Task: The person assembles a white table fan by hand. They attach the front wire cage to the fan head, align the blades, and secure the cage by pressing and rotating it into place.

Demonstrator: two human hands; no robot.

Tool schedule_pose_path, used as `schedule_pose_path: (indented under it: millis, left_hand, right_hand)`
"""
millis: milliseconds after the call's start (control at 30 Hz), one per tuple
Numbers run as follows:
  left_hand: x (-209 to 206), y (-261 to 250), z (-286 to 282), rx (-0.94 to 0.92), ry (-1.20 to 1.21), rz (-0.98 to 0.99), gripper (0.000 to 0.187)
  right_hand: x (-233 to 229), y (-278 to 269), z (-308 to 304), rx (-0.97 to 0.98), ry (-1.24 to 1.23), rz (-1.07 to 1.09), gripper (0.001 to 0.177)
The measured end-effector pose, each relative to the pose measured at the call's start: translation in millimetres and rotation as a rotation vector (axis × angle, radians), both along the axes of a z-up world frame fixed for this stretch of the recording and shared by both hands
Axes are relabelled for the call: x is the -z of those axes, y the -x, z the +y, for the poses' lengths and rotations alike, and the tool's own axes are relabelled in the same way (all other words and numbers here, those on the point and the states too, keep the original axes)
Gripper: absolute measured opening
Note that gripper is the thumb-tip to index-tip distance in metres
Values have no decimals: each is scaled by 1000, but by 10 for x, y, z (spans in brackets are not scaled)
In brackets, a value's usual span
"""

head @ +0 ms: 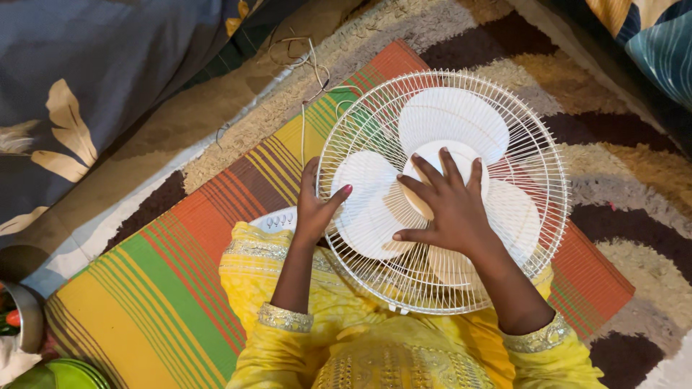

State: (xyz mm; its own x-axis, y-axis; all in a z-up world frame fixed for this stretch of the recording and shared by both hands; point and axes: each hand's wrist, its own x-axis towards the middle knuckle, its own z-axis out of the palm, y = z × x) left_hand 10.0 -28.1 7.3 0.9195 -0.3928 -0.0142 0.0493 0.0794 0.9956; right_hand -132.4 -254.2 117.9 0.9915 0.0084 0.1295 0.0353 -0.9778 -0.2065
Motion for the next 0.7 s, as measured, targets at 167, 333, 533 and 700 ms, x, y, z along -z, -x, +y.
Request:
schedule_pose_path:
  millis: [167,333,533,700]
  left_hand:
    - [151,64,49,-12,82,-15,87]
    - [160,429,166,-45,150,156,92]
    - [76,1391,323,-69,135,408,86]
    - [250,1660,299,-173,174,380,72]
  right_hand:
    - [13,-31,-4,28,-28,1,101]
    - [35,-108,-34,32,-39,11,105]
    - [31,-173,-13,64,-31,53,105]
    - [65,-164,28,67,-6,48,106]
